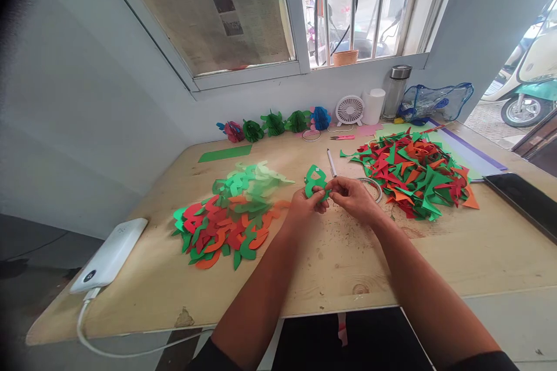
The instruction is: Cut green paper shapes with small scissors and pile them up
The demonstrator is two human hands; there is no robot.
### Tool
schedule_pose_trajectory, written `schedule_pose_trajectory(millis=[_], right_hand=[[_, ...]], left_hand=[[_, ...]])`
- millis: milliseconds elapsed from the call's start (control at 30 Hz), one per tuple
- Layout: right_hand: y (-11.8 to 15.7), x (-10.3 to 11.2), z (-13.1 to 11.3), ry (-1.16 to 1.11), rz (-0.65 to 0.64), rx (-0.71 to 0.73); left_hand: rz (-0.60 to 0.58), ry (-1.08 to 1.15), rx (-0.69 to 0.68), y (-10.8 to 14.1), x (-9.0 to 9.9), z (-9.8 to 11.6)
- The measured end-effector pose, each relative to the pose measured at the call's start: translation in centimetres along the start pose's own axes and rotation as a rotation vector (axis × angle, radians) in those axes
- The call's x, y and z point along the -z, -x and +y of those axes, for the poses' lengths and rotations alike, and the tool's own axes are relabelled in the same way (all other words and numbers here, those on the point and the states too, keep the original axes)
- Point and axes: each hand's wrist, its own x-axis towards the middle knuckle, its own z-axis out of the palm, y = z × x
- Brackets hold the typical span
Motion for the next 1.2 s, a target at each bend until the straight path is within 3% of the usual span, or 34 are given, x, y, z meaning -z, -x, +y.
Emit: schedule_pose_trajectory(millis=[367,767,1033,1200], right_hand=[[-0.2,-0.1,1.1,-0.182,-0.011,-0.046],[0.1,0.2,-0.3,-0.326,0.045,-0.123],[0.0,0.2,-0.6,-0.326,0.079,-0.131],[0.0,0.0,0.2,-0.184,0.091,-0.060]], left_hand=[[-0.020,-0.012,-0.010,0.1,0.1,0.0],[0.003,-0.024,-0.001,0.2,0.0,0.1],[0.003,-0.023,-0.007,0.2,0.0,0.1],[0.016,-0.082,-0.033,0.3,-0.2,0.2]])
